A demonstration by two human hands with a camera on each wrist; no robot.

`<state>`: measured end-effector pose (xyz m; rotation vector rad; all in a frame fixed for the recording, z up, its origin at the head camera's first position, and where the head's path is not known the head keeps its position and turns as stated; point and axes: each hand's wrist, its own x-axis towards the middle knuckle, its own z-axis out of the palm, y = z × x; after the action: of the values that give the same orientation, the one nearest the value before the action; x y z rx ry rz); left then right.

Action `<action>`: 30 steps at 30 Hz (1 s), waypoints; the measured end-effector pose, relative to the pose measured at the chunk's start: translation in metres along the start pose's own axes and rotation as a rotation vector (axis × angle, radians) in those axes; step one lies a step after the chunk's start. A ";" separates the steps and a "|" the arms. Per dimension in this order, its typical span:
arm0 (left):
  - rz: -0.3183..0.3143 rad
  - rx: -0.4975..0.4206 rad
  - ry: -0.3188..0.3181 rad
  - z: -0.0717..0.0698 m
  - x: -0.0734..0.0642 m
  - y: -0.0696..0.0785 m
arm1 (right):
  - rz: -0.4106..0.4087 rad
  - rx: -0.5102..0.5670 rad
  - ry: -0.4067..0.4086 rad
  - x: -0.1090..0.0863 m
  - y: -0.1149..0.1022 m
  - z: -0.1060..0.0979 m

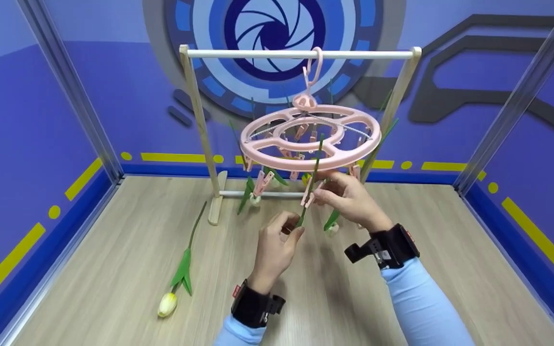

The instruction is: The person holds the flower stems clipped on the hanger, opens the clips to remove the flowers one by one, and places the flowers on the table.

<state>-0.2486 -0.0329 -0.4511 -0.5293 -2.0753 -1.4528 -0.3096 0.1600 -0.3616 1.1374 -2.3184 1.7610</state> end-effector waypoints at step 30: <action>-0.013 0.132 -0.028 0.001 -0.002 -0.005 | 0.026 -0.069 -0.037 0.000 -0.006 -0.013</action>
<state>-0.2505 -0.0334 -0.4559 -0.4869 -2.1822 -1.3109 -0.3117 0.1702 -0.3520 1.1442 -2.4049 1.6672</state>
